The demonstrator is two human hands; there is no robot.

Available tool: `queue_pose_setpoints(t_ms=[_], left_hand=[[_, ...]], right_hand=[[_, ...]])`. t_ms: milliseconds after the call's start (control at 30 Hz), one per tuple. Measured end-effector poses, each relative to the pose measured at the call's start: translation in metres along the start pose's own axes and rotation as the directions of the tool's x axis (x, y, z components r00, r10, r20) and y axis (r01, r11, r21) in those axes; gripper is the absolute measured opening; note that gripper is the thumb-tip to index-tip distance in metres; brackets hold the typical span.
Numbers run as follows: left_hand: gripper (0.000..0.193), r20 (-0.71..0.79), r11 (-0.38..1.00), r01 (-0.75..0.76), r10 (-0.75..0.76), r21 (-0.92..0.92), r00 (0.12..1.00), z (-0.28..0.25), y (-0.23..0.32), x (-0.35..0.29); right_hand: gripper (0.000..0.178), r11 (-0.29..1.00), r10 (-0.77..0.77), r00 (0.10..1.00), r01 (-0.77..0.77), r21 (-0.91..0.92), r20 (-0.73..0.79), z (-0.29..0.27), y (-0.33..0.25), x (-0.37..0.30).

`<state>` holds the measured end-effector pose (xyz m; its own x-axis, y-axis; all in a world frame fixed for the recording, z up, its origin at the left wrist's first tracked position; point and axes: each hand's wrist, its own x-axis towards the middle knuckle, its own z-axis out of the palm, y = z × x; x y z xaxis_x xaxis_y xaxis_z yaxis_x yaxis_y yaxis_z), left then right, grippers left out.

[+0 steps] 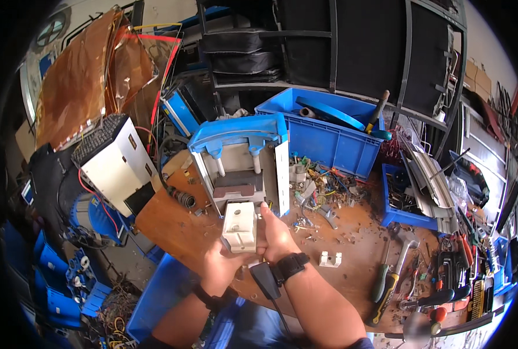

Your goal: The person assembles a blue and white electronic device on a cluttered workbench. They use a screwdriver to tighten screws on the device's casing and handle various small components and wires. The person also uses pliers to manipulate a small metal piece and places it into the device.

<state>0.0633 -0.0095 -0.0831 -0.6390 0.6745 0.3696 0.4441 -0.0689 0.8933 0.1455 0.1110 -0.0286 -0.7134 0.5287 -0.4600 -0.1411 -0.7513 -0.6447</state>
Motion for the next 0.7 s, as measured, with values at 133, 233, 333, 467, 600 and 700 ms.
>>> queue_pose_setpoints(t_ms=[133,233,333,467,600,700], left_hand=[[0.052,0.022,0.987,-0.102,0.100,0.126,0.995,-0.001,-0.015,-0.008],[0.064,0.064,0.968,-0.152,0.142,0.201,0.988,-0.004,-0.026,-0.015],[0.071,0.064,0.979,-0.153,0.145,0.133,0.987,0.000,-0.033,-0.017],[0.074,0.075,0.990,-0.122,0.116,0.075,0.990,0.001,-0.030,-0.020],[0.073,0.000,0.956,-0.250,0.253,0.156,0.967,0.003,-0.034,-0.022],[0.075,0.022,0.973,-0.167,0.166,0.157,0.986,0.001,-0.032,-0.027]], right_hand=[[0.060,0.999,-0.035,0.969,0.036,0.003,0.246,-0.019,0.008,-0.005],[0.058,0.997,-0.063,0.955,0.074,-0.025,0.290,-0.022,0.015,-0.004],[0.053,0.995,-0.051,0.969,0.069,-0.066,0.243,-0.029,0.020,-0.005],[0.051,0.991,-0.035,0.986,0.056,-0.125,0.162,-0.036,0.023,-0.006],[0.053,0.961,-0.016,1.000,0.022,-0.275,0.026,-0.035,0.018,-0.012],[0.049,0.873,-0.070,0.997,0.047,-0.485,-0.029,-0.027,0.005,-0.029]])
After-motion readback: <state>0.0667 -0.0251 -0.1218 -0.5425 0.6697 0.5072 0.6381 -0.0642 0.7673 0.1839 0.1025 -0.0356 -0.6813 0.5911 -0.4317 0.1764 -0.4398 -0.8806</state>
